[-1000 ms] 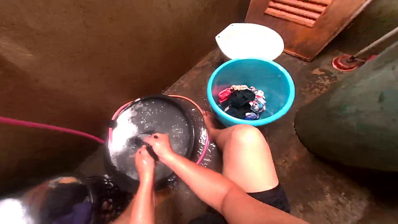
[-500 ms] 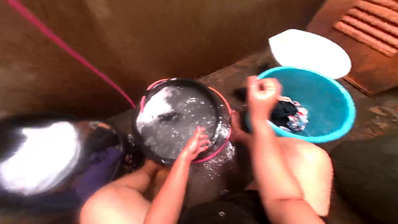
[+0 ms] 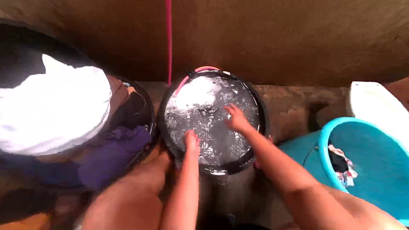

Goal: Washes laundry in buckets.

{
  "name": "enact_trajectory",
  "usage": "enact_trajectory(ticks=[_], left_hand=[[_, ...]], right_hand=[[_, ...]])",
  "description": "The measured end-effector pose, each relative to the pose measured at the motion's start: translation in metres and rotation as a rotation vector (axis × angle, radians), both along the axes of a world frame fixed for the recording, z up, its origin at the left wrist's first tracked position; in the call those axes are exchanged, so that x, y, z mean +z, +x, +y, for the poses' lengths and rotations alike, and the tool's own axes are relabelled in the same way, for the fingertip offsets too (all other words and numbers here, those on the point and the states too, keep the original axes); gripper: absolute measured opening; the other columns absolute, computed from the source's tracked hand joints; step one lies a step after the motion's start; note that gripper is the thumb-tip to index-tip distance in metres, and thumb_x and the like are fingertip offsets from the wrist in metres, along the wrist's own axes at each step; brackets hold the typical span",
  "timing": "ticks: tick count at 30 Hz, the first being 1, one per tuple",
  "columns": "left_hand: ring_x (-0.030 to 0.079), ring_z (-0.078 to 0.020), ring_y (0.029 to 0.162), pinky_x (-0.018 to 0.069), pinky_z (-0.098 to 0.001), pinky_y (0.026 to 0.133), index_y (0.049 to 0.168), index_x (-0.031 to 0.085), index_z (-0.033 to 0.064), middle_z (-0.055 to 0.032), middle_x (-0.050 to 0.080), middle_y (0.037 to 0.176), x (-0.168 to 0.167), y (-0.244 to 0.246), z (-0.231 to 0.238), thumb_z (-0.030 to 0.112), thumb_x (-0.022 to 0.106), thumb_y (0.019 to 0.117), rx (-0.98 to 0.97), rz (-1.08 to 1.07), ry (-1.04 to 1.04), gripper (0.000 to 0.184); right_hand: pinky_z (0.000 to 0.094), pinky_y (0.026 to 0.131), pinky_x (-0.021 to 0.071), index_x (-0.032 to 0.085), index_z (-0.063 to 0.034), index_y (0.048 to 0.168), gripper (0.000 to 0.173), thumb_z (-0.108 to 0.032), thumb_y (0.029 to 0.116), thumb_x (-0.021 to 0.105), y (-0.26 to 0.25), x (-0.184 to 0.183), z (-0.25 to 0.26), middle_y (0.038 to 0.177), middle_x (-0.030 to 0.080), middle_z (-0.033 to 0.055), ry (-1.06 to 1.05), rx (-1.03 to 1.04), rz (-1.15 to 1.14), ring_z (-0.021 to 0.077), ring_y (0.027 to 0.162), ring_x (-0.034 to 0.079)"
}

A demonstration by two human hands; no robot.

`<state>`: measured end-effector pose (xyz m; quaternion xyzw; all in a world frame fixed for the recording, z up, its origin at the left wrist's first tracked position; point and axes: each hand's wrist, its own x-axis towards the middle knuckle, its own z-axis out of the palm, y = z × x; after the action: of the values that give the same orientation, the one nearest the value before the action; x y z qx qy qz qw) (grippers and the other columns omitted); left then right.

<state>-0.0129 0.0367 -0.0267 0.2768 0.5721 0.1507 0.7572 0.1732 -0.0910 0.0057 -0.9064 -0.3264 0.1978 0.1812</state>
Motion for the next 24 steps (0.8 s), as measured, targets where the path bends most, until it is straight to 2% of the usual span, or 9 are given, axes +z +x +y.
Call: enact_trajectory(ticks=[3,6,9,12,15,18,19,21,24], left_hand=[[0.054,-0.0362,0.129,0.0487,-0.0500,0.102,0.153,0.038,0.0036,-0.0258,0.048,0.149,-0.001,-0.013,0.014,0.019,0.049,0.1094,0.001,0.033,0.044,0.048],[0.059,-0.0325,0.117,0.0509,-0.0470,0.096,0.147,0.046,0.0018,-0.0242,0.056,0.136,-0.007,-0.021,0.028,0.009,0.050,0.1057,-0.018,0.068,0.103,0.042],[0.060,-0.0312,0.115,0.0514,-0.0467,0.096,0.146,0.048,0.0011,-0.0227,0.058,0.133,-0.016,-0.023,0.036,0.007,0.049,0.1059,-0.091,0.069,0.140,0.040],[0.059,-0.0309,0.120,0.0499,-0.0484,0.099,0.145,0.050,0.0029,-0.0206,0.058,0.136,-0.019,-0.018,0.032,0.013,0.049,0.1075,-0.165,-0.009,0.123,0.039],[0.048,-0.0306,0.139,0.0418,-0.0553,0.110,0.147,0.053,0.0089,-0.0139,0.052,0.150,-0.027,-0.020,0.015,0.018,0.049,0.1067,-0.346,-0.096,0.110,0.041],[0.045,-0.0288,0.143,0.0388,-0.0561,0.113,0.147,0.055,0.0093,-0.0117,0.050,0.155,-0.038,-0.021,-0.011,0.019,0.048,0.1065,-0.548,-0.123,0.147,0.042],[0.048,-0.0280,0.141,0.0401,-0.0538,0.113,0.146,0.055,0.0089,-0.0124,0.053,0.152,-0.039,-0.022,-0.021,0.022,0.045,0.1092,-0.576,-0.130,0.121,0.041],[0.054,-0.0294,0.132,0.0454,-0.0524,0.107,0.146,0.052,0.0075,-0.0163,0.057,0.144,-0.028,-0.021,-0.038,0.033,0.036,0.1133,-0.503,-0.183,-0.036,0.045],[0.055,-0.0376,0.132,0.0479,-0.0650,0.101,0.154,0.040,0.0163,-0.0176,0.055,0.146,-0.001,-0.008,-0.044,0.056,0.026,0.1089,-0.229,-0.504,-0.321,0.062]], right_hand=[[0.0808,0.114,0.0190,0.032,-0.0226,0.163,0.092,-0.029,0.0841,0.080,-0.026,-0.071,0.067,0.172,0.016,0.0173,-0.151,0.144,0.061,0.0470,0.157,0.012],[0.0770,0.112,0.0275,0.045,-0.0034,0.153,0.067,-0.033,0.0966,0.066,-0.062,-0.077,0.090,0.159,0.039,0.0270,-0.477,0.199,0.267,0.0491,0.149,0.031],[0.0619,0.119,0.0292,0.048,0.0078,0.147,0.047,-0.021,0.1094,0.045,-0.096,-0.091,0.066,0.154,0.044,0.0298,-0.620,0.175,0.486,0.0452,0.147,0.038],[0.0591,0.121,0.0296,0.044,0.0099,0.148,0.051,-0.019,0.1068,0.051,-0.115,-0.113,0.016,0.154,0.044,0.0315,-0.651,0.289,0.515,0.0457,0.146,0.039],[0.0657,0.105,0.0453,0.065,-0.0002,0.130,0.039,-0.021,0.0973,0.066,-0.114,-0.057,-0.002,0.130,0.064,0.0265,-0.521,0.399,0.468,0.0436,0.124,0.060],[0.0484,0.099,0.0540,0.071,-0.0028,0.118,0.027,-0.021,0.0990,0.067,-0.101,0.061,-0.012,0.114,0.072,0.0146,-0.150,0.270,0.448,0.0251,0.107,0.069],[0.0401,0.090,0.0571,0.073,-0.0033,0.109,0.020,-0.019,0.0966,0.070,-0.098,0.100,-0.024,0.104,0.073,0.0092,0.032,0.208,0.407,0.0170,0.095,0.069],[0.0257,0.076,0.0589,0.074,-0.0122,0.096,0.007,-0.017,0.0904,0.073,-0.085,0.148,-0.051,0.090,0.072,-0.0054,0.405,0.076,0.322,0.0029,0.081,0.067],[0.0292,0.083,0.0600,0.072,-0.0167,0.103,0.015,-0.019,0.0888,0.071,-0.053,0.159,-0.079,0.103,0.070,-0.0065,0.700,-0.099,0.302,0.0055,0.094,0.066]])
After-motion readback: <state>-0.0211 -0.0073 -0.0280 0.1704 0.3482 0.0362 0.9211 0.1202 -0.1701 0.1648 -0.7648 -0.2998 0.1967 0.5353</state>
